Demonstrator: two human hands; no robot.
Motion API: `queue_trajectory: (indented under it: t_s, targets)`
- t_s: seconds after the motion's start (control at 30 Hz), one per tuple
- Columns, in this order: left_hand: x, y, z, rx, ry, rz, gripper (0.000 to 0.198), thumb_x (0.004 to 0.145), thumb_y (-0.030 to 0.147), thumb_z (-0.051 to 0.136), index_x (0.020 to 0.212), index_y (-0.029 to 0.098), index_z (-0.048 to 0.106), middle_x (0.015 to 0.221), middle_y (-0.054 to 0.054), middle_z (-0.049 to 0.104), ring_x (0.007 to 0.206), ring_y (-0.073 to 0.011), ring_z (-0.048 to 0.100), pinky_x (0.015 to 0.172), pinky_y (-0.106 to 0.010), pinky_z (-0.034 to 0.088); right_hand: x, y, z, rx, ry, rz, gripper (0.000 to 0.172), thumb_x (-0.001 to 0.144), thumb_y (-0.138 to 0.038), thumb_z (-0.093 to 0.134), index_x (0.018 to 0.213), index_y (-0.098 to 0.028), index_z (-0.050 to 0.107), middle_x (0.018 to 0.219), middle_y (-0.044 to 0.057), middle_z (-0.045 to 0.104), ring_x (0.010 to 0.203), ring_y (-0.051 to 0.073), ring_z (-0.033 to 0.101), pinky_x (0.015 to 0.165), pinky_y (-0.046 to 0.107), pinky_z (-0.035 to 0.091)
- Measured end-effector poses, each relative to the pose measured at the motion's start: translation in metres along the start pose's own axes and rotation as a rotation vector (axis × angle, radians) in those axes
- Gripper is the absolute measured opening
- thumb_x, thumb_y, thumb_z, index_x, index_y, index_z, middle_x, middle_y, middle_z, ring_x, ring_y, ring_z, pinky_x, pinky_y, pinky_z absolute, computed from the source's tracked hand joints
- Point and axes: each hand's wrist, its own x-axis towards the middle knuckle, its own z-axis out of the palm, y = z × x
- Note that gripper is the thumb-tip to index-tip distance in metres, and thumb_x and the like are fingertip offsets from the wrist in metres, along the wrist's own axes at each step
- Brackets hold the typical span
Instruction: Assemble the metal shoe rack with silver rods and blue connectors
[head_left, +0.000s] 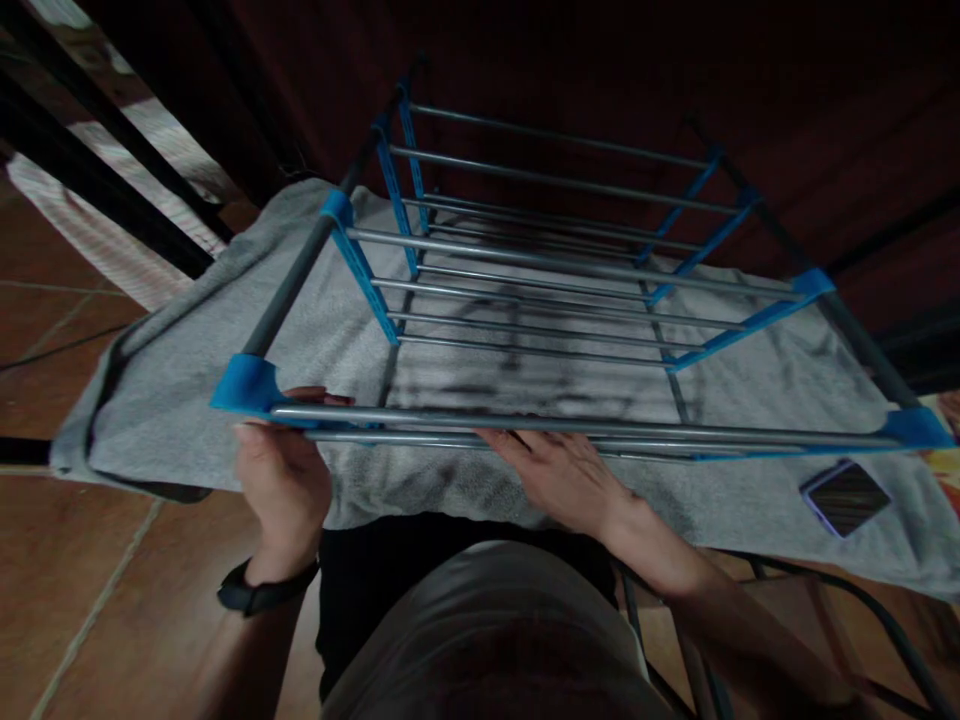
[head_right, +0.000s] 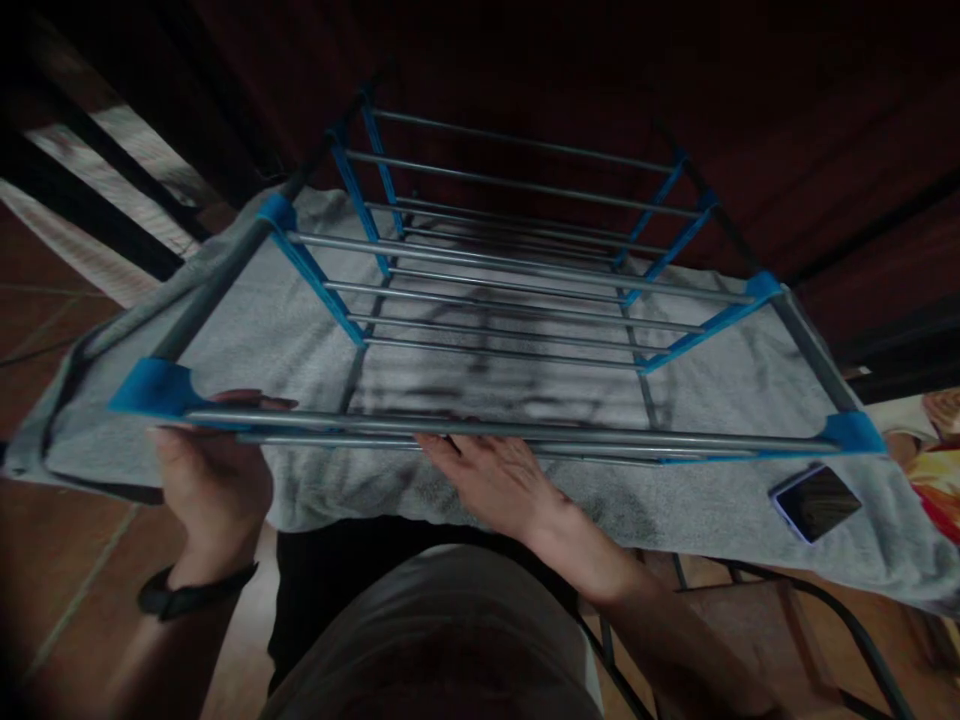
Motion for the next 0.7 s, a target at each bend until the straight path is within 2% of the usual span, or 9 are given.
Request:
queue_trajectory:
  t_s: [0.1, 0.2, 0.27, 0.37, 0.47, 0.53, 0.7]
  targets:
    - [0.014, -0.01, 0.013, -0.155, 0.003, 0.06, 0.055, 0.065, 0.077, 0.067, 0.069, 0.023, 0.057, 0.072, -0.004, 0.059, 0.068, -0.0191, 0.057, 0.06, -0.033, 0.052, 0.001, -0.003, -0.003, -0.043, -0.03, 0.026, 0.062, 0.092, -0.008, 0.038, 0.148, -0.034, 0.041, 0.128, 0.005, 0.066, 0.095, 0.02, 0.069, 0.078, 0.033, 0.056]
    - [0.016, -0.016, 0.025, -0.294, 0.136, 0.035, 0.062, 0.059, 0.08, 0.068, 0.064, 0.022, 0.047, 0.064, 0.0, 0.054, 0.059, -0.0137, 0.053, 0.048, -0.025, 0.044, 0.005, -0.006, -0.002, -0.092, -0.021, 0.014, 0.059, 0.092, -0.008, 0.038, 0.147, -0.031, 0.043, 0.13, 0.006, 0.065, 0.096, 0.02, 0.069, 0.08, 0.034, 0.058]
    - [0.015, -0.015, 0.034, -0.296, 0.24, 0.035, 0.064, 0.064, 0.083, 0.061, 0.064, 0.021, 0.044, 0.06, 0.001, 0.051, 0.054, -0.0114, 0.051, 0.043, -0.023, 0.038, 0.008, -0.009, -0.002, -0.111, 0.001, -0.006, 0.057, 0.094, -0.011, 0.04, 0.148, -0.03, 0.042, 0.135, 0.007, 0.062, 0.099, 0.021, 0.069, 0.082, 0.035, 0.058]
    - [0.013, -0.008, 0.045, -0.274, 0.365, 0.057, 0.059, 0.076, 0.078, 0.052, 0.066, 0.021, 0.043, 0.058, 0.002, 0.048, 0.051, -0.0103, 0.051, 0.042, -0.022, 0.037, 0.016, -0.016, -0.002, -0.108, 0.056, -0.061, 0.058, 0.094, -0.012, 0.043, 0.149, -0.028, 0.039, 0.14, 0.007, 0.058, 0.105, 0.022, 0.067, 0.085, 0.036, 0.059]
    - [0.01, 0.0, 0.051, -0.261, 0.356, 0.056, 0.055, 0.083, 0.073, 0.046, 0.066, 0.021, 0.042, 0.054, 0.005, 0.043, 0.045, -0.008, 0.044, 0.04, -0.021, 0.033, 0.027, -0.023, -0.004, -0.082, 0.112, -0.122, 0.057, 0.095, -0.012, 0.043, 0.15, -0.027, 0.037, 0.138, 0.008, 0.059, 0.113, 0.022, 0.064, 0.09, 0.033, 0.057]
    - [0.009, 0.003, 0.051, -0.258, 0.319, 0.032, 0.056, 0.084, 0.073, 0.041, 0.065, 0.021, 0.041, 0.052, 0.006, 0.041, 0.041, -0.0073, 0.039, 0.038, -0.022, 0.029, 0.035, -0.029, -0.005, -0.061, 0.116, -0.142, 0.053, 0.097, -0.013, 0.042, 0.148, -0.026, 0.039, 0.134, 0.009, 0.061, 0.113, 0.021, 0.064, 0.089, 0.031, 0.057]
    - [0.009, 0.007, 0.049, -0.244, 0.257, -0.028, 0.064, 0.078, 0.083, 0.037, 0.062, 0.022, 0.041, 0.048, 0.005, 0.039, 0.038, -0.0088, 0.037, 0.036, -0.024, 0.027, 0.054, -0.039, -0.006, 0.006, 0.043, -0.156, 0.055, 0.096, -0.012, 0.04, 0.149, -0.027, 0.038, 0.129, 0.008, 0.064, 0.091, 0.018, 0.071, 0.075, 0.027, 0.058]
